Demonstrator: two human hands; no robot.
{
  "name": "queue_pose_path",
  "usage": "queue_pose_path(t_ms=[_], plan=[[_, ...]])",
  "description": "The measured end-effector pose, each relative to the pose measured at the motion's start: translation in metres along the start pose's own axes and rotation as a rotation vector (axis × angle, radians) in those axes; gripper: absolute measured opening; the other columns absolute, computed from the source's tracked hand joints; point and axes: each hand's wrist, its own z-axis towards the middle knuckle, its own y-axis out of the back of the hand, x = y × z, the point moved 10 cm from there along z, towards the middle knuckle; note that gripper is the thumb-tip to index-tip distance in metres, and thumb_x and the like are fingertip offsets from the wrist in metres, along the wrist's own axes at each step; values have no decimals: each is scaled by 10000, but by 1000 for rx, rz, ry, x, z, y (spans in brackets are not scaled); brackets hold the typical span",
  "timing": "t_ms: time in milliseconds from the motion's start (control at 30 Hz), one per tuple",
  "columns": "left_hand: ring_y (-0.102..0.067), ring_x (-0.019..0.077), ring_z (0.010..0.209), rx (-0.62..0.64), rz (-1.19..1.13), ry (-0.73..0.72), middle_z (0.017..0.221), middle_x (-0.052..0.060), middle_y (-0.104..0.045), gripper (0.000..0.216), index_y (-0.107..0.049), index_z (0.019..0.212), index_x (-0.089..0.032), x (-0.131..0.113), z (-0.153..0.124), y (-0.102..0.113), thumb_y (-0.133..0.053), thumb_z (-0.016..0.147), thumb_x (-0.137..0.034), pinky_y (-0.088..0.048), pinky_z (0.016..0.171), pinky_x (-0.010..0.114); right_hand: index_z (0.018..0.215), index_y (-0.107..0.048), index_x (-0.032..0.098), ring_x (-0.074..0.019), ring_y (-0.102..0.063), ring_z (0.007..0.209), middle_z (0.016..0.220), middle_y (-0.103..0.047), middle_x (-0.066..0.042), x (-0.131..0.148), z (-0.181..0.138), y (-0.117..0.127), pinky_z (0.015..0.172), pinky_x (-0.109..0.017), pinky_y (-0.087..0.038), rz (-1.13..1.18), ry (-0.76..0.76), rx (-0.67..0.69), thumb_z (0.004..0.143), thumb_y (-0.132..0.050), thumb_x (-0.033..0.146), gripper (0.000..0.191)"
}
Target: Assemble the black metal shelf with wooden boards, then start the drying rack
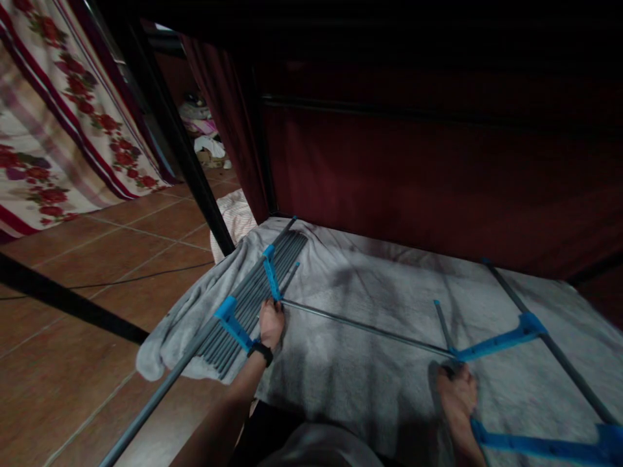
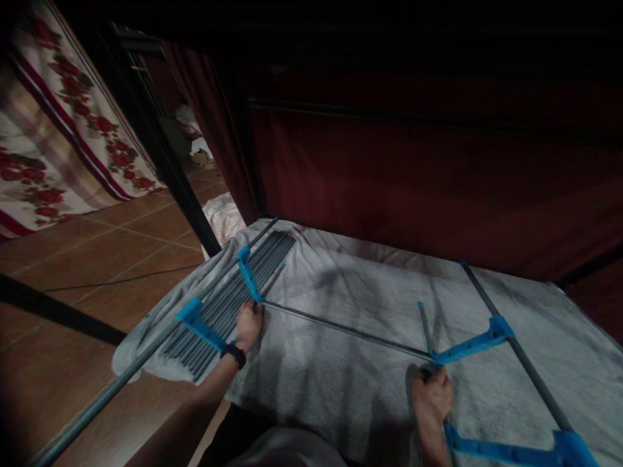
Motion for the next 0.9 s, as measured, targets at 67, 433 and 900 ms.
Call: queue_pose_path(t_ms=[67,433,900], plan=[[-661,275,1071,0,-14,-14,1057,132,-687,196,-688,1016,-170,1,-5,4,-541,896,-120,-509,987,371,1514,-455,48,-495,-538,1311,1407,-565,-322,12,-15,2,1059,-668,-448,46,90,-83,819,-508,493,828],[-647,264,1149,-40,-309,-267,1097,97,-655,274,-624,1075,-219,-135,-64,-1,-536,865,-67,-538,1023,437,1398,-600,168,-436,-618,1222,1414,-634,-231,53,-106,-41,1085,-696,-441,-14,604,-7,962,-369,338,522],[-686,267,1111,94,118,-879,1157,121,-756,294,-753,1179,-132,-412,58,120,-518,1015,-195,-503,982,401,1335,-608,162,-397,-647,1118,1331,-661,-230,65,-104,-29,977,-594,-500,43,688,10,977,-390,339,455]])
